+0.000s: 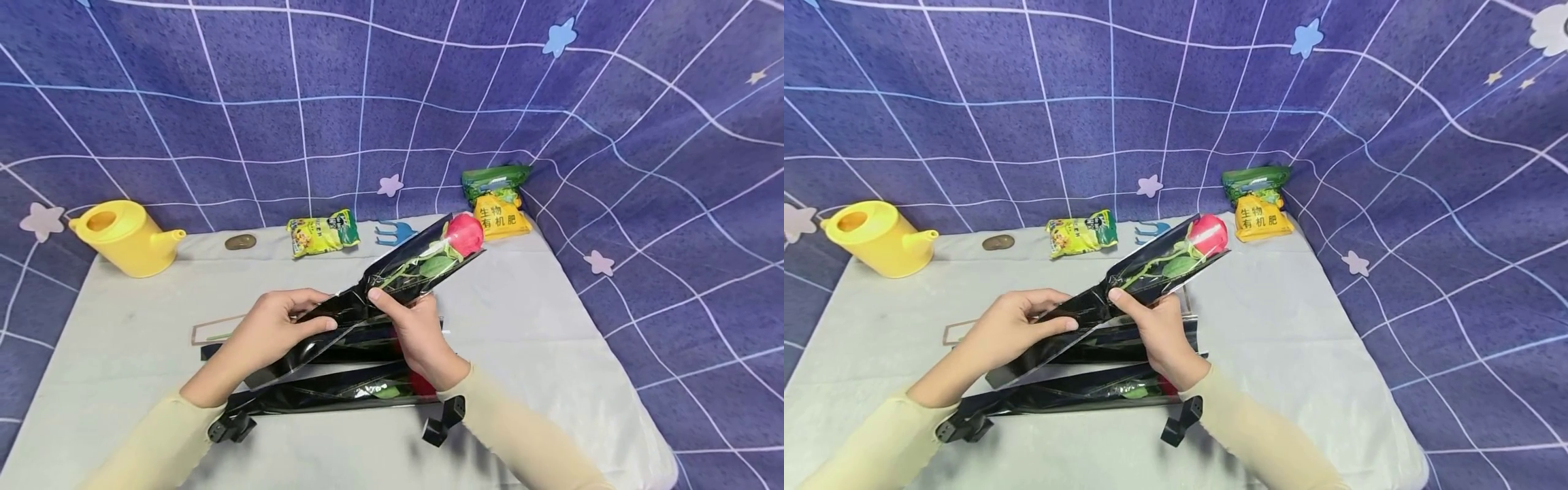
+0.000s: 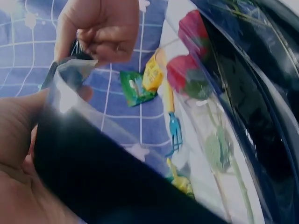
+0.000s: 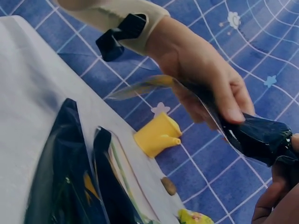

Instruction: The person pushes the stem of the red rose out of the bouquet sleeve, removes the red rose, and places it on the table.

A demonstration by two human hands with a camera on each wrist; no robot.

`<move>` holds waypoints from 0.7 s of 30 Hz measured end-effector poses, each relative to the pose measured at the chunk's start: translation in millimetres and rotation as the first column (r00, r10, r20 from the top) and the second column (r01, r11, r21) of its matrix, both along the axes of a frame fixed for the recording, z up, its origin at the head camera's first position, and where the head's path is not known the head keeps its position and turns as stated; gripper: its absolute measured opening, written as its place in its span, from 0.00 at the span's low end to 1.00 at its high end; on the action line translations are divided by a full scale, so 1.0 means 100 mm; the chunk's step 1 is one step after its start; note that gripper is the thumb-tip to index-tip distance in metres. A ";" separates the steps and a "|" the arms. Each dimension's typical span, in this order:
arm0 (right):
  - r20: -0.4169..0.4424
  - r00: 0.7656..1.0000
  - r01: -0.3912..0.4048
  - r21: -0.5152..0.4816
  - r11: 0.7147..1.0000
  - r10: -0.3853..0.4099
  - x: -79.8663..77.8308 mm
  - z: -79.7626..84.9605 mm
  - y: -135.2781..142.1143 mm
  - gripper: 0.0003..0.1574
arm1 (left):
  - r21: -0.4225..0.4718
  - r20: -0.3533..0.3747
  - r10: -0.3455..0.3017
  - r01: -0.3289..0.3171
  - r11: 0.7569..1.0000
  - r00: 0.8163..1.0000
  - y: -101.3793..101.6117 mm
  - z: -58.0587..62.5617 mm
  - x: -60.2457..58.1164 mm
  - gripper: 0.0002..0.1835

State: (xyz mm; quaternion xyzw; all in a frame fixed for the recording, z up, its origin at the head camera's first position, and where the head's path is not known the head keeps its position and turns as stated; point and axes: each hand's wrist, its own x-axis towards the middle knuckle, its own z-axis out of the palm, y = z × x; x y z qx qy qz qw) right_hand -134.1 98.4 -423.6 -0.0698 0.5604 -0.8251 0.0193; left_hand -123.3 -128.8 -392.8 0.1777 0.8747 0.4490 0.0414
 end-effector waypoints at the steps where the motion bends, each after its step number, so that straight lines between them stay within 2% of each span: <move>1: 0.006 1.000 0.007 0.008 1.000 -0.007 -0.01 0.01 0.01 0.25 | -0.010 0.007 -0.002 0.002 1.000 1.000 -0.02 0.00 0.00 0.18; 6: 0.032 0.999 0.008 -0.021 1.000 -0.007 -0.05 0.05 0.05 0.23 | -0.012 0.050 -0.016 0.016 1.000 0.999 -0.06 0.05 0.01 0.20; 10: 0.108 0.994 -0.005 -0.091 0.996 0.015 -0.06 0.09 0.06 0.20 | 0.018 0.048 0.007 -0.008 1.000 0.999 -0.07 0.07 0.00 0.16; 16: 0.186 0.981 -0.039 -0.089 0.995 0.055 -0.01 0.07 0.04 0.22 | 0.154 0.118 0.057 -0.075 0.985 0.991 -0.04 0.05 0.00 0.12; 21: 0.203 0.978 -0.038 -0.077 0.996 0.053 0.02 0.04 0.01 0.24 | 0.174 0.061 0.055 -0.065 0.983 0.997 0.04 0.07 -0.01 0.11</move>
